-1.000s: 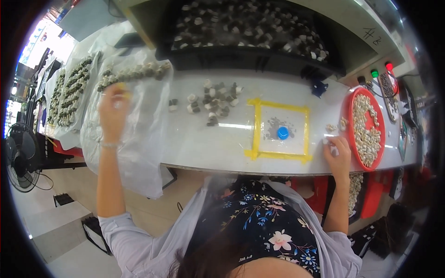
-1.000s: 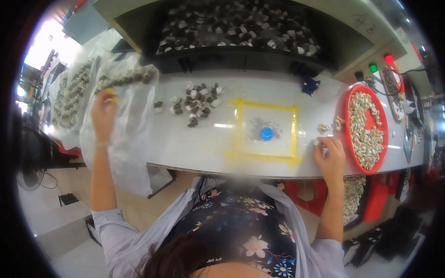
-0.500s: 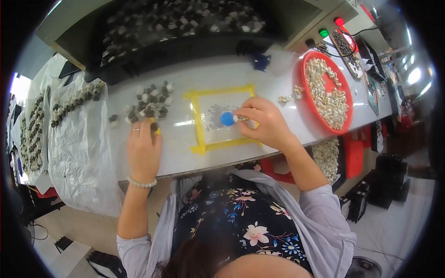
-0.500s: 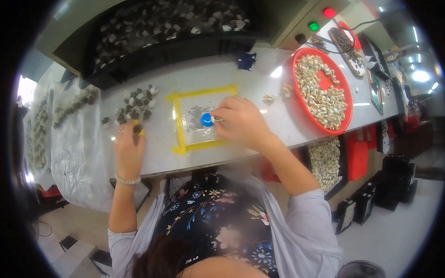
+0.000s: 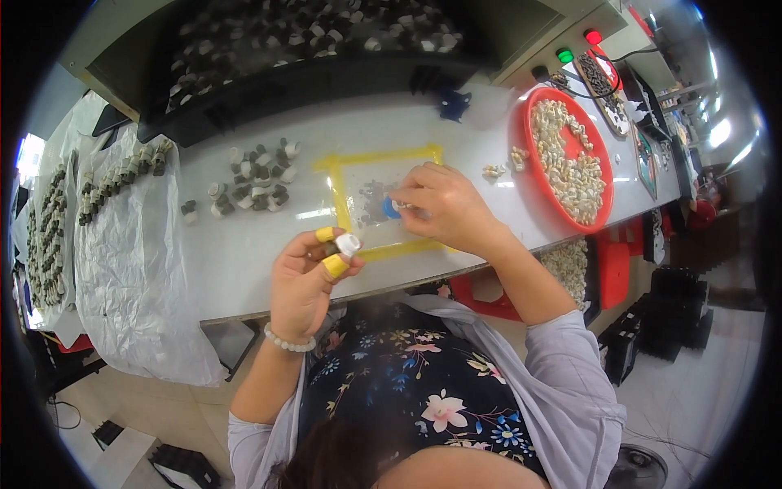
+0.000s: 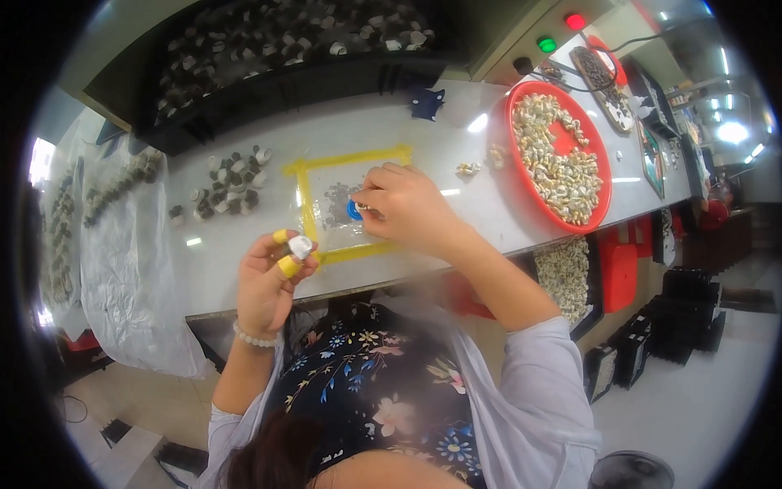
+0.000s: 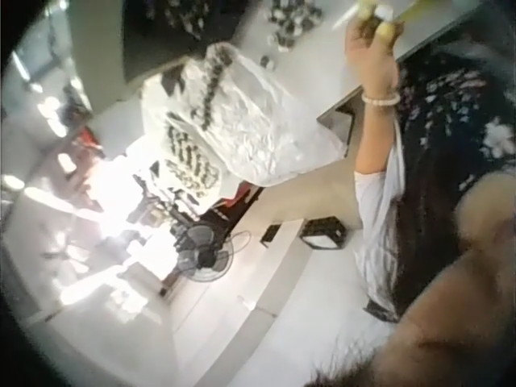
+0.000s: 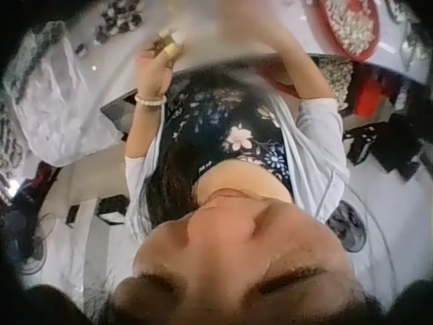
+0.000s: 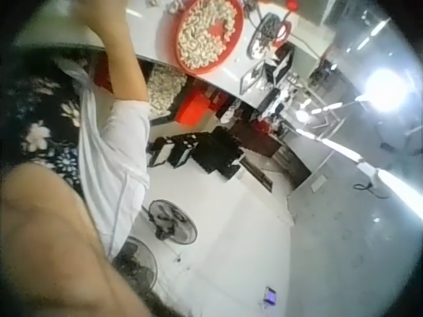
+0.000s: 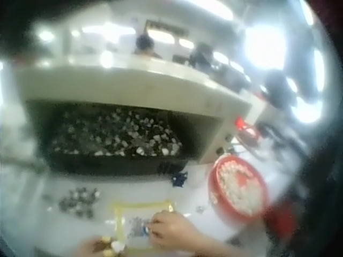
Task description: The person assembles small plastic components by hand, placing white caps onto gray housings at a workbench.
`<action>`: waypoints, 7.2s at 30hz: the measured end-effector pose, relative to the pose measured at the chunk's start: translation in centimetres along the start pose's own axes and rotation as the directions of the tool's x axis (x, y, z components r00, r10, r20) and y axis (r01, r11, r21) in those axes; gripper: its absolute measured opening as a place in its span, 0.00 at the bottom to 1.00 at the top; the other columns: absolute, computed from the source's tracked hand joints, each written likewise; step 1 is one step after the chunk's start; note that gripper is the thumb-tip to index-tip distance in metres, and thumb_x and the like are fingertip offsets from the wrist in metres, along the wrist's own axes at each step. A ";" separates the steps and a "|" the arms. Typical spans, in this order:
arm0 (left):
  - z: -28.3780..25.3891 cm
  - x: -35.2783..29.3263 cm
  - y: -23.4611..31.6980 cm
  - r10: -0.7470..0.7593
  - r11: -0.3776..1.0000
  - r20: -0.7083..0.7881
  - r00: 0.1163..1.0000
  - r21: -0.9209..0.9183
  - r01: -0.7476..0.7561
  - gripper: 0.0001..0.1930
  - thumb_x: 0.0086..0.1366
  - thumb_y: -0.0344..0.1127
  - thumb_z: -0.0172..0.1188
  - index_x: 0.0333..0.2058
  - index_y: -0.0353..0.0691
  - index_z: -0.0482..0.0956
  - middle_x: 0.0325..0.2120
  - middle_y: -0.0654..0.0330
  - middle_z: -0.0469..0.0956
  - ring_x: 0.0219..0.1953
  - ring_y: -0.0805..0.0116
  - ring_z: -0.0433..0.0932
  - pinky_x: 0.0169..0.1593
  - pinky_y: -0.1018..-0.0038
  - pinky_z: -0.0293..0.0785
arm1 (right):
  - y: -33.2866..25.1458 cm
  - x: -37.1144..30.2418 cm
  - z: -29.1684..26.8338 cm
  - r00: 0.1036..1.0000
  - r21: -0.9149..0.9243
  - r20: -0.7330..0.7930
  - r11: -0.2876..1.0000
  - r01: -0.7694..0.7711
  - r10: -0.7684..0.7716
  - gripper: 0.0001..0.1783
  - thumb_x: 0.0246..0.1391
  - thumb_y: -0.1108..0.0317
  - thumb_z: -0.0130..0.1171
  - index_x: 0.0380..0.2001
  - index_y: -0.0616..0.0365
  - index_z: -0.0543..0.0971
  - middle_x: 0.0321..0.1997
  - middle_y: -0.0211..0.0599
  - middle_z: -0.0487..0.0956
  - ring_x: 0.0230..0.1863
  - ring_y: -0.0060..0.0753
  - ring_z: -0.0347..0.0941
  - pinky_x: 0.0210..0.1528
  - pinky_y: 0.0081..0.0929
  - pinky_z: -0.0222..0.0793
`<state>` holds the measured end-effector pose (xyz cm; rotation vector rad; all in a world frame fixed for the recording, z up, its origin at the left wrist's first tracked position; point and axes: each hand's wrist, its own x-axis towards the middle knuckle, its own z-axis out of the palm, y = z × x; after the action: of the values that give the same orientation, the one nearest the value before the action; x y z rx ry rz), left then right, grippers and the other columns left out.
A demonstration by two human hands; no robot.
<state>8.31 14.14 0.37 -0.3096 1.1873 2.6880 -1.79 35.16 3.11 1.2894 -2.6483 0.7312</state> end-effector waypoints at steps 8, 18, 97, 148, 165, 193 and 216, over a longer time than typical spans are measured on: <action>0.7 0.6 -2.1 -0.046 0.988 0.061 0.997 -0.144 0.054 0.12 0.58 0.24 0.55 0.42 0.36 0.71 0.36 0.52 0.76 0.34 0.62 0.78 0.38 0.73 0.77 | -1.2 -1.3 -0.5 0.931 0.551 0.005 0.776 -0.308 0.365 0.13 0.43 0.76 0.58 0.36 0.60 0.79 0.32 0.35 0.75 0.32 0.25 0.69 0.35 0.19 0.64; 0.7 1.0 -2.6 -0.032 0.983 0.047 0.998 -0.181 0.040 0.12 0.55 0.20 0.57 0.40 0.32 0.73 0.35 0.52 0.77 0.33 0.60 0.79 0.38 0.70 0.78 | -3.8 -1.2 -1.0 0.926 0.703 0.113 0.630 -0.330 0.360 0.13 0.44 0.75 0.58 0.38 0.62 0.79 0.33 0.37 0.76 0.35 0.26 0.70 0.37 0.19 0.63; -6.2 1.2 12.0 0.336 -0.400 0.436 0.835 0.869 -0.292 0.13 0.48 0.26 0.58 0.36 0.34 0.73 0.40 0.53 0.71 0.41 0.56 0.72 0.42 0.67 0.70 | 2.4 -7.0 -3.3 0.830 0.092 -0.144 0.843 -0.530 0.538 0.14 0.39 0.76 0.62 0.35 0.62 0.76 0.32 0.36 0.74 0.30 0.28 0.71 0.32 0.23 0.67; 1.1 0.9 -3.2 0.072 0.996 0.038 0.997 -0.060 -0.069 0.13 0.56 0.21 0.57 0.41 0.31 0.73 0.37 0.53 0.77 0.36 0.62 0.78 0.41 0.72 0.75 | -1.8 -2.0 -0.7 0.938 0.636 0.066 0.710 -0.302 0.339 0.14 0.42 0.76 0.60 0.37 0.61 0.79 0.32 0.34 0.77 0.31 0.23 0.70 0.33 0.20 0.64; 1.1 0.7 -3.4 0.061 0.998 0.026 0.998 0.020 -0.061 0.09 0.56 0.21 0.57 0.37 0.28 0.74 0.35 0.52 0.77 0.34 0.63 0.78 0.40 0.70 0.77 | -3.5 -1.9 -0.7 0.979 0.541 0.038 0.819 -0.189 0.200 0.14 0.42 0.78 0.60 0.36 0.62 0.79 0.32 0.39 0.77 0.32 0.32 0.74 0.34 0.22 0.68; 0.5 0.3 -3.4 0.082 0.990 0.129 0.988 0.103 -0.095 0.12 0.55 0.20 0.55 0.39 0.32 0.69 0.36 0.53 0.75 0.33 0.62 0.77 0.39 0.69 0.75 | 5.9 -7.4 -1.7 0.707 -0.365 -0.365 0.606 -0.707 0.606 0.28 0.50 0.55 0.55 0.54 0.51 0.66 0.61 0.52 0.57 0.51 0.50 0.65 0.45 0.45 0.65; -16.8 -4.8 22.0 0.842 0.476 -0.261 0.472 0.772 -0.422 0.11 0.55 0.24 0.56 0.38 0.32 0.72 0.33 0.62 0.73 0.34 0.74 0.73 0.41 0.77 0.73 | 17.3 -13.6 -8.4 0.648 -0.267 -0.372 0.592 -0.760 0.665 0.32 0.49 0.55 0.56 0.56 0.55 0.64 0.58 0.52 0.63 0.57 0.53 0.59 0.57 0.37 0.57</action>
<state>9.27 -13.36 6.04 -0.8013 2.8986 2.5249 -7.30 57.84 0.03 -0.0429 -2.8458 0.3063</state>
